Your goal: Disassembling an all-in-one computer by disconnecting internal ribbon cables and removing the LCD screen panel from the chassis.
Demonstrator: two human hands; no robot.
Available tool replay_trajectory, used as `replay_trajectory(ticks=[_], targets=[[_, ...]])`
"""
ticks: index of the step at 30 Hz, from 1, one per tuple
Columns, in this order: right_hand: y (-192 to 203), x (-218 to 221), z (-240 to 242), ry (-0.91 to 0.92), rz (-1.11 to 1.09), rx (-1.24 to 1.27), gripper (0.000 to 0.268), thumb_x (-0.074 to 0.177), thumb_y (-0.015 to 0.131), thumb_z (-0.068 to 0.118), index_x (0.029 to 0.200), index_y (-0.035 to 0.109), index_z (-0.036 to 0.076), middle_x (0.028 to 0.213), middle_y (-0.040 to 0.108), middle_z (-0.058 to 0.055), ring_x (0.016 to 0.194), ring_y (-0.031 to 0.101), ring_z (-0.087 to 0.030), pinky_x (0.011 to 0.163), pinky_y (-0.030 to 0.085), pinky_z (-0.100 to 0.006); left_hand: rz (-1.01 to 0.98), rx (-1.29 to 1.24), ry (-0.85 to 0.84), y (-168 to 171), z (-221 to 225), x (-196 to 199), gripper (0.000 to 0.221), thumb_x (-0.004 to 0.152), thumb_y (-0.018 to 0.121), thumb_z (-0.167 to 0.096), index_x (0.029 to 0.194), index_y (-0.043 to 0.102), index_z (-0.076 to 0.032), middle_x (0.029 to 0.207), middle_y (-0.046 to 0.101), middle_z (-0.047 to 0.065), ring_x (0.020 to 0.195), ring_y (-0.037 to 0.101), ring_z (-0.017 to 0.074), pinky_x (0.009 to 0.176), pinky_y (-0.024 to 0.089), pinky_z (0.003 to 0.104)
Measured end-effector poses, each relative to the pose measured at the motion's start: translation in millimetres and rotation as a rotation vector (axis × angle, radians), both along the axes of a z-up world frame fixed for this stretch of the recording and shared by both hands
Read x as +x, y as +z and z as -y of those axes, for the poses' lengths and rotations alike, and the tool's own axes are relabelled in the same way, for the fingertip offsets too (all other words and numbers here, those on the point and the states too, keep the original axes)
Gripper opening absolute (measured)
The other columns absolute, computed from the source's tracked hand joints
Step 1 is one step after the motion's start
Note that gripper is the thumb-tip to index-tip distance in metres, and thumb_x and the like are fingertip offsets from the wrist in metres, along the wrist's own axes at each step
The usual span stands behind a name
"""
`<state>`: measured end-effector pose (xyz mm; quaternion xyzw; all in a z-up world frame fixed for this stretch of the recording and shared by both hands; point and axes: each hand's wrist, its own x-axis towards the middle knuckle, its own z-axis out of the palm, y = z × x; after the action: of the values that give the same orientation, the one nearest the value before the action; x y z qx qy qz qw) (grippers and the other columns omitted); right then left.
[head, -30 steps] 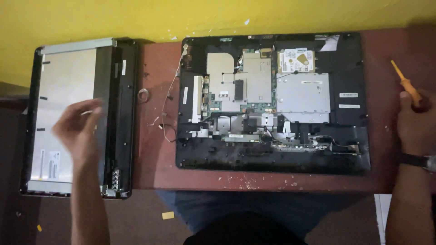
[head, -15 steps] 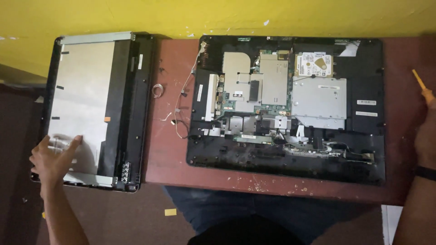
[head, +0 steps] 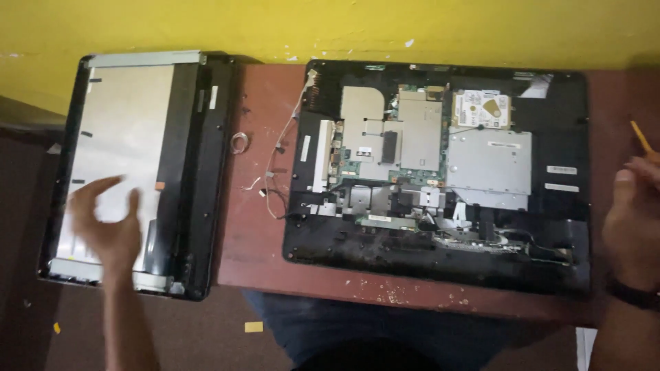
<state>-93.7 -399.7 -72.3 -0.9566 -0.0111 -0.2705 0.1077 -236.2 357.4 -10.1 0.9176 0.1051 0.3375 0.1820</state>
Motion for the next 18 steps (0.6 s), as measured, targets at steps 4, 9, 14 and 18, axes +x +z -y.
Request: replay_trajectory(ticks=[4, 9, 14, 18], targets=[[77, -12, -87, 0.44, 0.028, 0.214, 0.01, 0.125, 0.076, -0.023, 0.134, 0.075, -0.018, 0.131, 0.07, -0.031, 0.125, 0.063, -0.042, 0.125, 0.046, -0.048, 0.028, -0.123, -0.27, 33, 78, 46, 0.02, 0.094, 0.08, 0.011, 0.106, 0.073, -0.003, 0.109, 0.074, 0.013, 0.104, 0.065, 0.0264, 0.098, 0.048, 0.037], [117, -24, -146, 0.598, 0.02, 0.229, 0.006, 0.113, 0.079, -0.02, 0.117, 0.078, -0.016, 0.118, 0.071, -0.028, 0.107, 0.066, -0.039, 0.103, 0.052, -0.044, -0.096, 0.072, -0.303, 22, 93, 97, 0.016, 0.092, 0.077, -0.002, 0.105, 0.075, -0.011, 0.103, 0.068, 0.007, 0.096, 0.057, 0.0295, 0.081, 0.04, 0.041], [117, -32, -168, 0.704, 0.046, 0.32, 0.003, 0.103, 0.076, -0.014, 0.102, 0.076, -0.017, 0.103, 0.072, -0.028, 0.091, 0.066, -0.036, 0.09, 0.051, -0.044, -0.198, 0.454, -0.236, -4, 89, 121, 0.025, 0.103, 0.067, -0.026, 0.12, 0.075, -0.009, 0.114, 0.069, 0.003, 0.097, 0.052, 0.0313, 0.073, 0.035, 0.045], [120, -42, -182, 0.762, -0.012, 0.415, 0.005, 0.097, 0.074, -0.01, 0.098, 0.073, -0.014, 0.098, 0.07, -0.028, 0.088, 0.067, -0.037, 0.083, 0.055, -0.045, -0.262, 0.513, -0.28, -20, 81, 128, 0.017, 0.097, 0.069, -0.021, 0.111, 0.073, -0.013, 0.113, 0.065, 0.006, 0.099, 0.052, 0.033, 0.079, 0.037, 0.047]])
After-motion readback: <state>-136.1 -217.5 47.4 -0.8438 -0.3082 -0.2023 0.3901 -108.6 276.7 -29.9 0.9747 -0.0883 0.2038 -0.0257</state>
